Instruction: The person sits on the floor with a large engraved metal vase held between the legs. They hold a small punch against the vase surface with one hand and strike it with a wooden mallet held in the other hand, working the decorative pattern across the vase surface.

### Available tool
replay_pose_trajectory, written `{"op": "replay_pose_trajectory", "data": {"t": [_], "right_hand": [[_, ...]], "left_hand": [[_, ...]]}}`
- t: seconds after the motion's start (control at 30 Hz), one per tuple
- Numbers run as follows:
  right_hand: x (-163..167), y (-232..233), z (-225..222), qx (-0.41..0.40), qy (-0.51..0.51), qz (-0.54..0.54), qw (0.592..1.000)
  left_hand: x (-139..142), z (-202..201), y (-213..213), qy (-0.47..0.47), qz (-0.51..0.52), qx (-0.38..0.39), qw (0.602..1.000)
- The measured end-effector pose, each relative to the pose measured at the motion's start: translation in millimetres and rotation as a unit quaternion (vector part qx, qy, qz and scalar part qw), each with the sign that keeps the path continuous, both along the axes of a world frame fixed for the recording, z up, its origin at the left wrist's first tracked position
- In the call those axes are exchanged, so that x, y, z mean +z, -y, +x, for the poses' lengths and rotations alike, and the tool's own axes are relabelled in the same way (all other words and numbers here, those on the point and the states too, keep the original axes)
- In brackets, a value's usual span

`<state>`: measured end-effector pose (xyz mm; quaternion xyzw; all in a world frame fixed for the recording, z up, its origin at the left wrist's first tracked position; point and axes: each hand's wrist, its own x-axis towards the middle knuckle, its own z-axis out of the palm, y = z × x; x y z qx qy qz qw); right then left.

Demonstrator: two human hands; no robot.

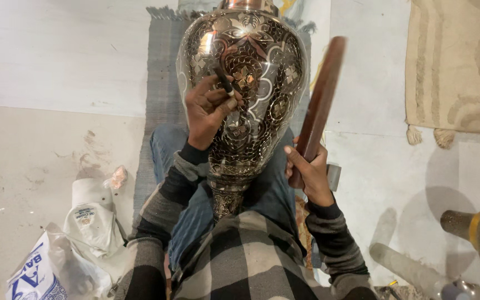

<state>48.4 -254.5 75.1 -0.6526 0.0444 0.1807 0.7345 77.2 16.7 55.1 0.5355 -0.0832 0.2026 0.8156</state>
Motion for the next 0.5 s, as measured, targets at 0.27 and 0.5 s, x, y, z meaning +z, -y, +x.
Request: {"op": "replay_pose_trajectory", "data": {"t": [0.27,0.5], "right_hand": [[18.4,13.2,-10.4,0.076,0.165,-0.178,0.967],[82.6,6.2,34.5,0.191,0.256,-0.369,0.873]], "left_hand": [[-0.8,-0.3,8.1,0.030,0.271,0.138,0.952],[3.1,-10.1,7.2,0.015,0.358,0.129,0.925]]}}
